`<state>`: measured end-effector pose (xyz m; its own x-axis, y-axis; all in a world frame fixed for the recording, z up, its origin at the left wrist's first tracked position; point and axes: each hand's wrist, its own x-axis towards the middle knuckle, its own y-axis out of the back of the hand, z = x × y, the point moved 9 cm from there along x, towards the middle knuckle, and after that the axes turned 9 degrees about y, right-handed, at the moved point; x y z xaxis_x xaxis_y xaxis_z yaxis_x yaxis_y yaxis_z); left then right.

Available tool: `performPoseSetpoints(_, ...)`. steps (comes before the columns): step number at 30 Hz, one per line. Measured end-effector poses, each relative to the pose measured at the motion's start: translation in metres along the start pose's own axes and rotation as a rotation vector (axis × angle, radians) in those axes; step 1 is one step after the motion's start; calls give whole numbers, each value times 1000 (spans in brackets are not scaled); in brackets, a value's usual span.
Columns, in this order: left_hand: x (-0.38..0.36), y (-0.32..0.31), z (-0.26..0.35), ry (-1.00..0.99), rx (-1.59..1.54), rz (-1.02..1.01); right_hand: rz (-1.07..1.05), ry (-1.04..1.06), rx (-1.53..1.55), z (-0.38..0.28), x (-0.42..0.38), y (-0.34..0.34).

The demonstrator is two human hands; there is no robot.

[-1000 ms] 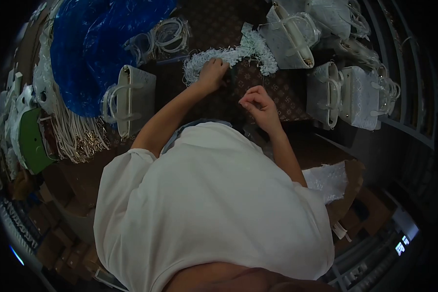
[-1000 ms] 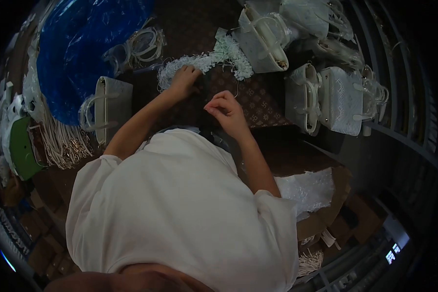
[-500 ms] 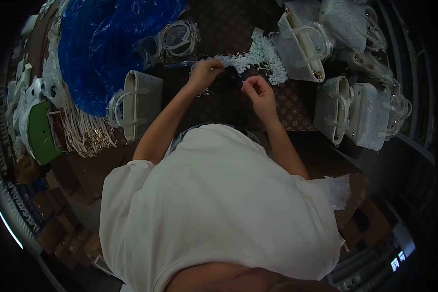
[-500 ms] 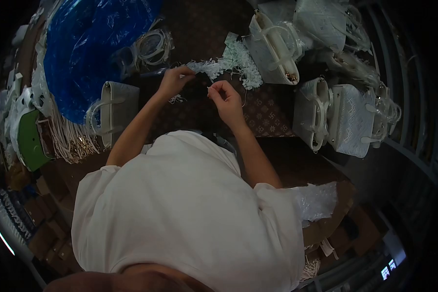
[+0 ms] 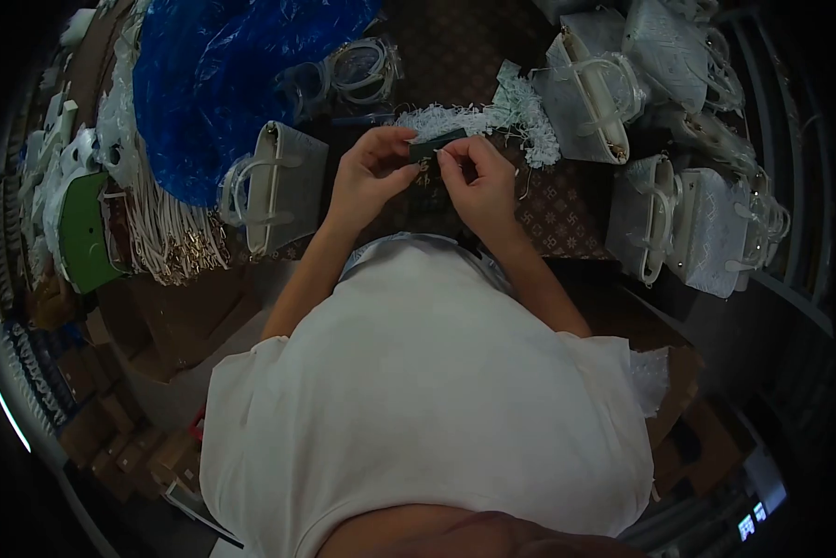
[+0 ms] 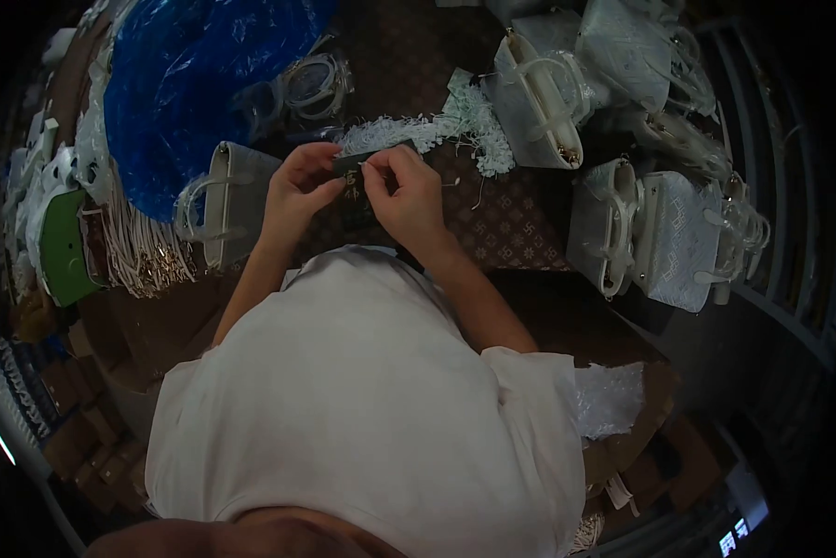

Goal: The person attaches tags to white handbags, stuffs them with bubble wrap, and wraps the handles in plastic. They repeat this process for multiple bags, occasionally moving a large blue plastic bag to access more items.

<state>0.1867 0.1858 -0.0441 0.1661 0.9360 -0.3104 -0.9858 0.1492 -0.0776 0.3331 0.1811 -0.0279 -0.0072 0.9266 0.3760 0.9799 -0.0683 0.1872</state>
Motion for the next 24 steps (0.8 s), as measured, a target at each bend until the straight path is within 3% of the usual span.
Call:
performPoseSetpoints(8, -33, 20, -3, -12, -85, 63, -19, 118, 50, -28, -13, -24)
performPoseSetpoints(11, -45, 26, -14, 72, -111, 108, -6, 139, -9, -35, -20, -32)
performPoseSetpoints(16, -70, 32, 15, -274, 157, 121, -45, 196, 16, -45, -28, -49)
performPoseSetpoints(20, -82, 62, -8, -161, 12, 159, -214, 187, 86, -60, -36, -76)
performPoseSetpoints(22, -86, 74, -24, -82, -260, 179, -289, 191, 88, -64, -42, -92)
performPoseSetpoints(24, -95, 85, -20, -103, -212, 220, -320, 163, 97, -59, -47, -105)
